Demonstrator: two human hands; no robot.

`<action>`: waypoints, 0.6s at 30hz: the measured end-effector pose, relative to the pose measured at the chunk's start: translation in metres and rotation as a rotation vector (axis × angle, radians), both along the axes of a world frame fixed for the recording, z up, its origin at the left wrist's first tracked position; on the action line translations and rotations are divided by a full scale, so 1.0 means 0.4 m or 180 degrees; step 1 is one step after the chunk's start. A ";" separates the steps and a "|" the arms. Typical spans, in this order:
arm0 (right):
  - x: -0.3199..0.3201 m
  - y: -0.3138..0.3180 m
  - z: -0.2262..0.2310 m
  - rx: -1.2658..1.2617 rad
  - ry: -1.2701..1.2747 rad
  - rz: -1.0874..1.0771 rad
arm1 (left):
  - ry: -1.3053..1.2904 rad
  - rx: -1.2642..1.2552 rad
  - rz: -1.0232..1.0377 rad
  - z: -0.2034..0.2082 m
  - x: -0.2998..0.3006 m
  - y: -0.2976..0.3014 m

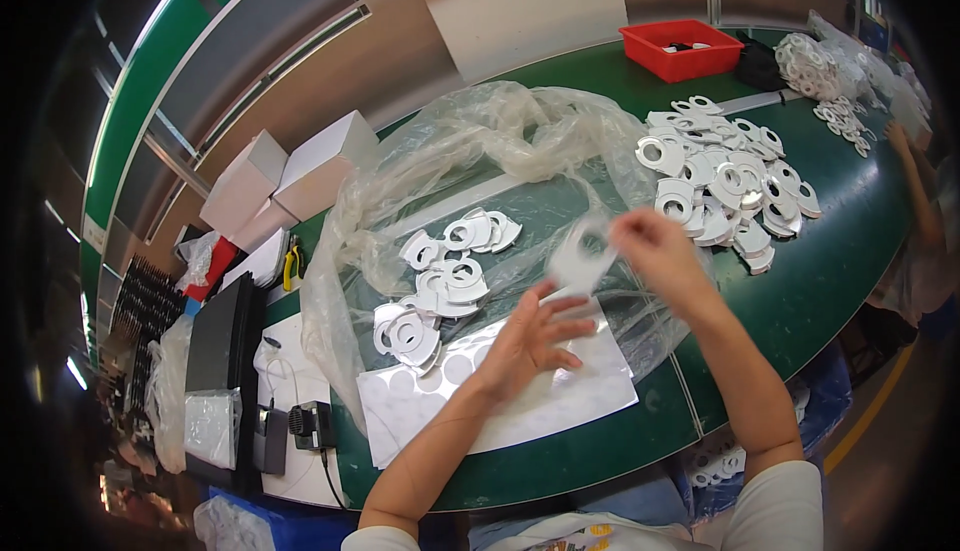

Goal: The person assembles small plastic electronic components by hand, peeling adhesive backing from adhesive sheets and sticking the plastic components together.

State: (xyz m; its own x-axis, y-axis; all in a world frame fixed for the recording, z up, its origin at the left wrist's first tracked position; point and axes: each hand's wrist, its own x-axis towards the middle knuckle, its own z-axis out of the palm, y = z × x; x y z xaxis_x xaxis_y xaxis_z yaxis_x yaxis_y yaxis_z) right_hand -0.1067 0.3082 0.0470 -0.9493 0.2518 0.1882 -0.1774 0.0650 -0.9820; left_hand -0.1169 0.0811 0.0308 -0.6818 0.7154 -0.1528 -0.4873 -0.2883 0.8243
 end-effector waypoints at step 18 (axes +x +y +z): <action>0.040 -0.170 -0.043 0.2877 0.0434 0.1428 | 0.5008 -0.4466 0.2023 -0.058 -0.154 -0.166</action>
